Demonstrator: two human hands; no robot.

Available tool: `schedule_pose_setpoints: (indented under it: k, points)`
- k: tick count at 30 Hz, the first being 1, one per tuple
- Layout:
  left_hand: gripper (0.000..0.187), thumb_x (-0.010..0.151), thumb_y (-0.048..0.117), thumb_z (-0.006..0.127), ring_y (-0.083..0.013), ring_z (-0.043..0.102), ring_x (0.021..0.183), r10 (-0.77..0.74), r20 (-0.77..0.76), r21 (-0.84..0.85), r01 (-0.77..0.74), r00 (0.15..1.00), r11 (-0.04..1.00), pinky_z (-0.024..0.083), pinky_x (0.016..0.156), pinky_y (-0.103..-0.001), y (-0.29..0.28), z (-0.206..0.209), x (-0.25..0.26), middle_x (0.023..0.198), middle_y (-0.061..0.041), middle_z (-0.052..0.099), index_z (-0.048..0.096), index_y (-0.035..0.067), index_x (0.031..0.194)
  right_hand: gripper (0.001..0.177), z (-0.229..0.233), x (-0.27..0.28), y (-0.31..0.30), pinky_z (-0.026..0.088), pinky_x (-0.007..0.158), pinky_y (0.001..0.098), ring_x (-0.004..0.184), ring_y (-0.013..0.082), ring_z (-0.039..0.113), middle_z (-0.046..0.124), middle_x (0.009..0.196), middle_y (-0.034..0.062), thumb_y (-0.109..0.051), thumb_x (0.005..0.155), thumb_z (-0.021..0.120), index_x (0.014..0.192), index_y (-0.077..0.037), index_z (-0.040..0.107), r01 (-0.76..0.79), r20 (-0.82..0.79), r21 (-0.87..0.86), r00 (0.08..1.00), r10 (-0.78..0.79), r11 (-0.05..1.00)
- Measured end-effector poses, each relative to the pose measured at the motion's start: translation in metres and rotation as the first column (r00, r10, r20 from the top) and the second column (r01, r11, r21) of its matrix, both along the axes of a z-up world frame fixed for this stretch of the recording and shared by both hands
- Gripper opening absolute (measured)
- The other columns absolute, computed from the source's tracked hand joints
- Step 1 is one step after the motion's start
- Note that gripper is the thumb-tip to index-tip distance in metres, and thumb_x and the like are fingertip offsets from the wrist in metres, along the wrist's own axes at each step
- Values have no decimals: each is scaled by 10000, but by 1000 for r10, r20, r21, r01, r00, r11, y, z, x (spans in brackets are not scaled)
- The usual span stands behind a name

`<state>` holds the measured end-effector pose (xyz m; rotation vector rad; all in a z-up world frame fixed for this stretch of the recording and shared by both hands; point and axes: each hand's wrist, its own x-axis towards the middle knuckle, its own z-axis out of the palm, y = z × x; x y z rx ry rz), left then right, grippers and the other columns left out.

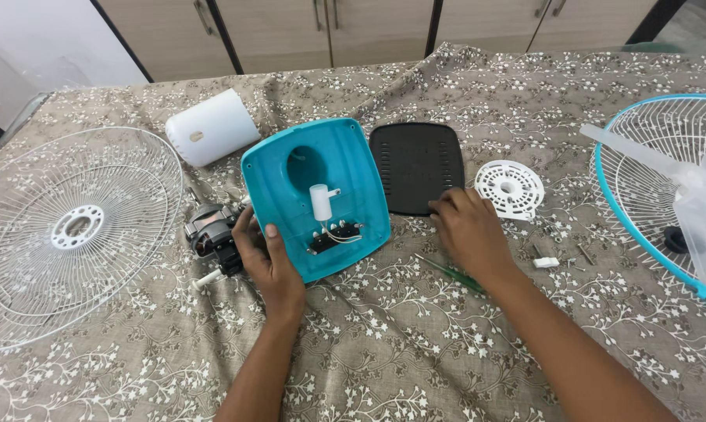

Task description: The person assembles an electric fan by attaching a black rear cover to a blue fan housing and securing it with screws. They then attach the motor assembly to the housing and tighten a central nut.

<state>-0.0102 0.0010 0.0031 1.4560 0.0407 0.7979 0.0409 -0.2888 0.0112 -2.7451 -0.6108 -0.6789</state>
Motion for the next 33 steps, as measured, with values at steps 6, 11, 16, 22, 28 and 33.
schedule_pose_setpoints:
  k: [6, 11, 16, 22, 28, 33]
  points:
    - [556, 1106, 288, 497, -207, 529, 1229, -6, 142, 126, -12, 990, 992, 445, 1067, -369, -4, 4, -5, 1414, -149, 494, 290, 34, 1555, 171, 10, 17, 2, 478, 876, 416, 1002, 234, 595, 640, 957, 45, -235, 881, 725, 984, -108, 775, -76, -51, -210, 996, 67, 975]
    - [604, 1076, 313, 506, -205, 514, 1156, 21, 64, 146, -30, 998, 989, 457, 1007, -387, -6, 5, -6, 1310, -132, 509, 282, 40, 1566, 195, 22, 12, 0, 469, 821, 416, 950, 239, 586, 631, 914, 46, -265, 826, 733, 884, -80, 746, -153, -22, -250, 988, 153, 956]
    - [596, 1094, 343, 481, -234, 463, 1262, 80, 62, 262, -93, 995, 961, 450, 1056, -418, -5, 4, -8, 1411, -142, 406, 282, 51, 1574, 206, 34, 8, -5, 438, 757, 400, 883, 217, 565, 608, 915, 71, -259, 909, 661, 902, -53, 657, -100, 158, -473, 968, 196, 875]
    - [605, 1097, 367, 492, -268, 450, 1344, 123, 121, 310, -155, 985, 938, 446, 1093, -432, -6, 3, -7, 1507, -143, 326, 292, 56, 1576, 104, 68, 39, -27, 374, 861, 453, 955, 271, 531, 572, 1072, 109, -134, 1093, 592, 1129, -56, 534, 20, 517, -121, 855, 45, 993]
    - [546, 1107, 322, 505, -300, 380, 1418, 182, 197, 355, -243, 963, 903, 403, 1150, -465, -9, 11, -12, 1559, -163, 277, 352, 52, 1555, 75, 121, 71, -31, 393, 960, 428, 1029, 266, 470, 492, 1074, 107, -6, 1187, 531, 1118, -23, 507, -23, 515, 223, 851, -97, 975]
    - [307, 1050, 166, 583, -298, 446, 1268, 311, 244, 553, -395, 919, 734, 409, 1073, -465, -12, 36, -24, 1412, -130, 476, 618, 59, 1336, 101, 163, 44, -19, 410, 922, 376, 1033, 251, 468, 484, 1066, 106, 30, 1182, 519, 1086, -3, 523, -173, 486, 273, 874, 20, 946]
